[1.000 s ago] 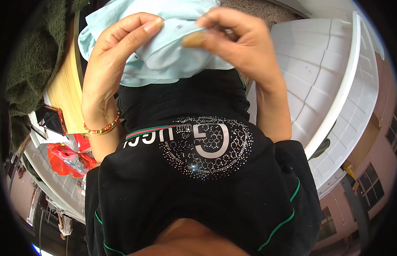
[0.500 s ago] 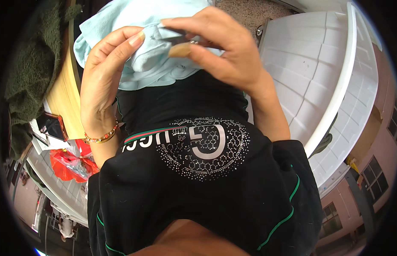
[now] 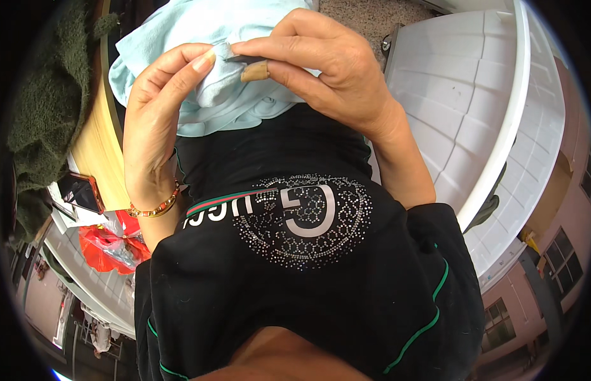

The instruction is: Trimming excess threads from a light blue garment using small clippers or scissors.

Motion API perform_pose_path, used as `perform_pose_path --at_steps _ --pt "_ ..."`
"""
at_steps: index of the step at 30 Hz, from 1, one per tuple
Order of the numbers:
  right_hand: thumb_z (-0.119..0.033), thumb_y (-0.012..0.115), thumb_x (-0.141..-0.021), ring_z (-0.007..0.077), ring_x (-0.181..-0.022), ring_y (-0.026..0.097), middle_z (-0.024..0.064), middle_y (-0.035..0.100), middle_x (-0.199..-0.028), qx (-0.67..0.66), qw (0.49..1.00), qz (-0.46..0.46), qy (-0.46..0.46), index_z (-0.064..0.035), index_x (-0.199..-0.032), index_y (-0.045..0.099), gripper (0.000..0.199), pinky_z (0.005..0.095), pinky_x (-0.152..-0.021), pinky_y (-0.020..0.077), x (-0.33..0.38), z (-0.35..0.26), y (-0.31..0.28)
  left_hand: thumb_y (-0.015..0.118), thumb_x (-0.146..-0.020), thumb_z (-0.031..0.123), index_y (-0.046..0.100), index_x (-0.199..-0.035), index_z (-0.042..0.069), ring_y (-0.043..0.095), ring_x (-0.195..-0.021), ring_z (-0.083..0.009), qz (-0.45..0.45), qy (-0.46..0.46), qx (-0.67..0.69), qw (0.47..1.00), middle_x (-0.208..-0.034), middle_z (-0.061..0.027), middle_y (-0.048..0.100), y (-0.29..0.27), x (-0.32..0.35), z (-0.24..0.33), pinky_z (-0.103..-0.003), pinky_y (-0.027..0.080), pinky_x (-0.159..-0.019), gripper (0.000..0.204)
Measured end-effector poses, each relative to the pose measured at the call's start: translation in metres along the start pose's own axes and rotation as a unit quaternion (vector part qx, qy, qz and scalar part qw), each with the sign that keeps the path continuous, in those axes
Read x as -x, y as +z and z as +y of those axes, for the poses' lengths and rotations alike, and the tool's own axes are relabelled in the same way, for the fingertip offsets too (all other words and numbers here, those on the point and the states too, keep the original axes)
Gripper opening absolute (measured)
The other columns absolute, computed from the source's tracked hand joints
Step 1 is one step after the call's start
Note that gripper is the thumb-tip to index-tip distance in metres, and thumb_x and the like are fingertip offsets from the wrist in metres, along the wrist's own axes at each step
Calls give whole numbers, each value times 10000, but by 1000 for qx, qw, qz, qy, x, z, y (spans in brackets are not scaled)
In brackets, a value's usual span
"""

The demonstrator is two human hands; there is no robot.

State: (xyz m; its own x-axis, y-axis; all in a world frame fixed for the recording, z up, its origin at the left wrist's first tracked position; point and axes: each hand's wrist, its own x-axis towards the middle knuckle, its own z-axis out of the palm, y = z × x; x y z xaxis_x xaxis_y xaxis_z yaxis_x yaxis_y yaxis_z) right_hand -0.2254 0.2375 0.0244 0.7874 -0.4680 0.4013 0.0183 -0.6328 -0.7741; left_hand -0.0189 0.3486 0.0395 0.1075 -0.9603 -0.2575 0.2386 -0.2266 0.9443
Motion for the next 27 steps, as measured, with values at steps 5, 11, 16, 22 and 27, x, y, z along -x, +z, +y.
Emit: perform_pose_path --at_steps 5,11,16,22,27 --pt "-8 721 -843 108 -795 574 42 644 -919 -71 995 25 65 31 -1202 697 362 228 -667 434 0 0 1 644 -986 149 707 -1058 -23 563 -814 -20 21 9 -17 1000 -895 22 675 5 1 5 -176 442 -725 197" --pt "-99 764 -858 53 -804 532 -7 581 -922 -262 940 -9 220 31 -1237 648 417 192 -683 392 3 2 1 662 -968 125 713 -1031 -4 550 -828 -38 41 99 -193 975 -862 34 639 19 3 27 -181 409 -750 152" --pt "-110 728 -913 77 -831 550 11 614 -942 -201 962 68 172 22 -1025 657 187 232 -736 440 11 17 -22 655 -976 191 712 -1032 6 537 -841 -41 -1 6 -213 977 -867 50 629 -5 3 27 -193 409 -777 201" --pt "-85 724 -909 101 -912 584 36 641 -1027 -165 962 97 194 29 -1102 665 232 242 -813 465 19 25 -32 631 -994 203 704 -1043 -5 530 -836 -14 -32 -12 -58 998 -881 58 644 -8 10 4 -186 423 -749 226" --pt "-61 717 -896 96 -935 568 28 622 -1059 -42 985 59 159 1 -1253 658 368 211 -757 445 0 -1 -4 626 -998 171 698 -1054 -13 532 -844 -9 -5 -3 -35 999 -891 56 642 -10 10 3 -183 422 -748 206"
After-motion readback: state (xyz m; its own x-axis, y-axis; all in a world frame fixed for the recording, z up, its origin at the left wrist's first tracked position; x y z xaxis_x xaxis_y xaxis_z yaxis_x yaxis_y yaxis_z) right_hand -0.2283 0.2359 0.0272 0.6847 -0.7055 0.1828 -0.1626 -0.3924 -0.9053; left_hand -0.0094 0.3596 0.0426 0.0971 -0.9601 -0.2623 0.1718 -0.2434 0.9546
